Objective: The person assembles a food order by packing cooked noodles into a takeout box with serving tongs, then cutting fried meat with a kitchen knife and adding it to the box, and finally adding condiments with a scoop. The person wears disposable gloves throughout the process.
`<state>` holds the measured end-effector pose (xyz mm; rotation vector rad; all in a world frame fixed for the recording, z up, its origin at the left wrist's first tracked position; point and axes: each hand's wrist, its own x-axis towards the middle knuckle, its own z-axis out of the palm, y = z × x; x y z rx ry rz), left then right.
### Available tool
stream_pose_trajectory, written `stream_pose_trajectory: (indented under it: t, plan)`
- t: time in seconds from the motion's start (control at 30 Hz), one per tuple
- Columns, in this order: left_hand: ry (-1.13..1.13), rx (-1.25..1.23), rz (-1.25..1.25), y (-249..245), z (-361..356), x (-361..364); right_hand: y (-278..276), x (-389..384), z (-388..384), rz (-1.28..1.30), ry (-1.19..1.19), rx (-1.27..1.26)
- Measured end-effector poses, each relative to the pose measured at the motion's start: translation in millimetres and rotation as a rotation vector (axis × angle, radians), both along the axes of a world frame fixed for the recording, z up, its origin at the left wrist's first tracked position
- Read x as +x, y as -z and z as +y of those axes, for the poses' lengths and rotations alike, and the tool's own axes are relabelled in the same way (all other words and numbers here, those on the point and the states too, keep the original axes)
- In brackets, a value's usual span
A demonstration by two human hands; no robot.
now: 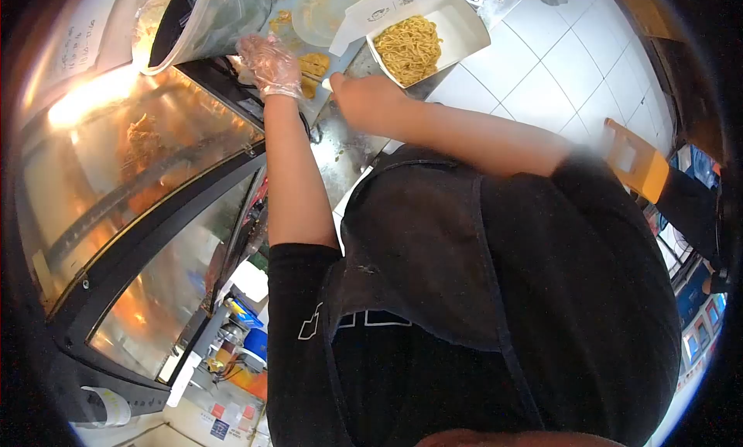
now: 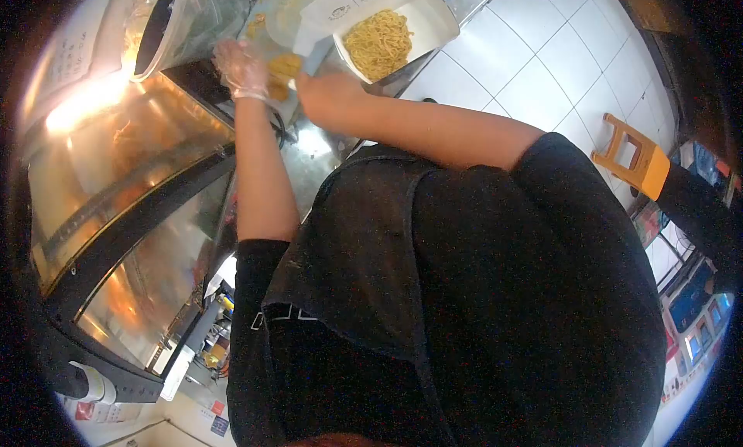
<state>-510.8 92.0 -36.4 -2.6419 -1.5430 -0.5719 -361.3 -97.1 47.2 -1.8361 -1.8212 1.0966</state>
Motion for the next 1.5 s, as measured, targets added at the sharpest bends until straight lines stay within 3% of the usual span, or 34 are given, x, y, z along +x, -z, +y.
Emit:
stream_pose_trajectory:
  t: [0.13, 0.23, 0.33, 0.4, 0.47, 0.6, 0.63, 0.7, 0.73, 0.83, 0.87, 0.97, 1.0, 1.1, 1.2, 1.3, 1.4, 1.5]
  plan:
    - [-0.070, -0.038, 0.067, 15, -3, -9, 23, -10, 0, -0.042, 0.026, 0.177]
    - [-0.012, 0.117, 0.284, 37, 8, -20, 19, -10, 1, -0.029, 0.042, 0.060]
    - [-0.065, 0.062, 0.266, 40, 5, -20, 5, -5, 2, 0.024, 0.003, -0.083]
    - [-0.099, 0.014, 0.415, 37, -2, -21, 12, -7, 6, 0.020, 0.047, -0.086]
    - [-0.066, 0.166, 0.472, 48, -13, -23, 28, -15, -5, 0.049, 0.137, -0.141]
    - [-0.140, -0.122, 0.779, 21, -14, -11, 54, -36, 6, 0.176, 0.400, -0.208]
    - [-0.189, -0.132, 0.671, 26, -8, -11, 51, -31, 16, 0.206, 0.475, -0.192]
    - [-0.263, -0.155, 0.456, 56, 7, -19, 37, -12, 14, 0.063, 0.163, -0.039]
    - [-0.261, -0.175, 0.416, 49, 7, -16, 31, -5, 11, -0.014, 0.015, 0.023]
    - [-0.238, -0.144, 0.095, 2, -21, -1, 15, -4, 5, -0.019, 0.028, 0.010]
    - [-0.204, -0.008, 0.107, 30, -6, -15, 13, -7, 2, 0.010, 0.039, 0.005]
    - [-0.179, -0.213, 0.189, -5, 3, -21, 5, -15, 3, 0.066, 0.043, -0.002]
    - [-0.168, -0.214, 0.488, -11, 5, -22, 1, -17, 1, 0.075, 0.029, -0.006]
    - [-0.152, 0.243, -0.028, 34, 9, -33, 5, -23, -1, 0.100, 0.040, -0.031]
    - [-0.137, 0.200, -0.081, 34, 0, -29, 5, -24, -2, 0.089, 0.043, -0.064]
    - [-0.182, 0.011, -0.170, 23, -8, -22, 9, -29, 0, 0.128, 0.120, -0.119]
    - [-0.212, -0.289, -0.078, 1, -12, -17, 0, -25, -1, 0.121, 0.098, -0.124]
    - [-0.142, -0.161, 0.004, 8, -15, -19, 0, -27, -3, 0.111, 0.089, -0.099]
